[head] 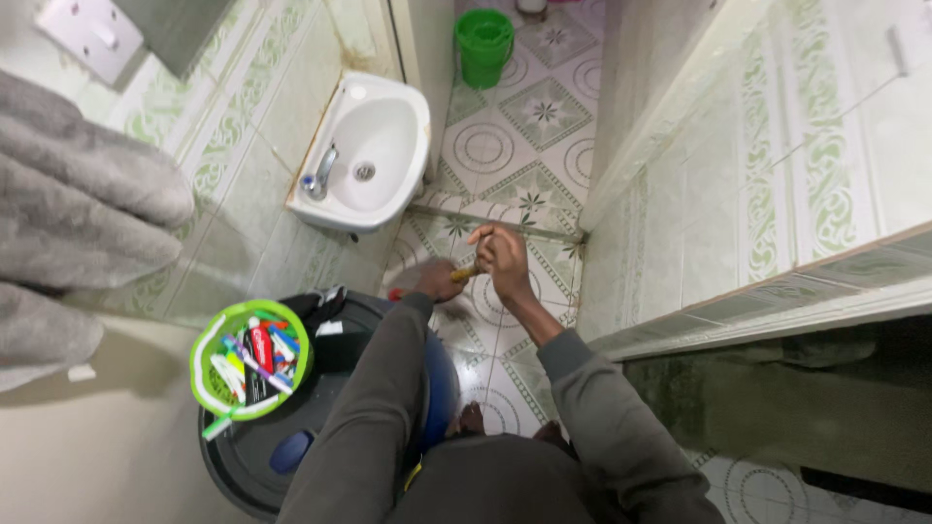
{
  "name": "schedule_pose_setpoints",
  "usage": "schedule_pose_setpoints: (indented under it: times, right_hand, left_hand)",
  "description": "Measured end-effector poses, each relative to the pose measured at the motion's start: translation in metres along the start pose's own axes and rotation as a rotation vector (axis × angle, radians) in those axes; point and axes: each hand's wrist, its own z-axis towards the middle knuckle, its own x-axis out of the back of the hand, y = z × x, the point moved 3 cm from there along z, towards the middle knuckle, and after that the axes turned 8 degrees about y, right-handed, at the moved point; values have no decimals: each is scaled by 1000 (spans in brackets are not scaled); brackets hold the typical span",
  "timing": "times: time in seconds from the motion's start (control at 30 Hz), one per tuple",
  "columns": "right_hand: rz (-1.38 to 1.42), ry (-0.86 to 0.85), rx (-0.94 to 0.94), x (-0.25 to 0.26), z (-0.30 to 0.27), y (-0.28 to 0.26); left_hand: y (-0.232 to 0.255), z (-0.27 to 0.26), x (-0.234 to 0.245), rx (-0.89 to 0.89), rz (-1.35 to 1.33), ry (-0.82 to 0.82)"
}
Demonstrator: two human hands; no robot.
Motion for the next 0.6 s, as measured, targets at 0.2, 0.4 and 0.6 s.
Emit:
schedule_pose_setpoints:
  times: [0.2, 0.4, 0.6]
  right_hand:
    - [-39, -7, -70, 29, 20, 3]
    - [-226, -72, -32, 37, 27, -39]
    - [-301, -179, -12, 31, 6, -79]
  left_hand:
    - [18, 0, -37, -25, -90, 209]
    - [51, -1, -58, 216, -165, 349]
    - [72, -16, -77, 183, -276, 309]
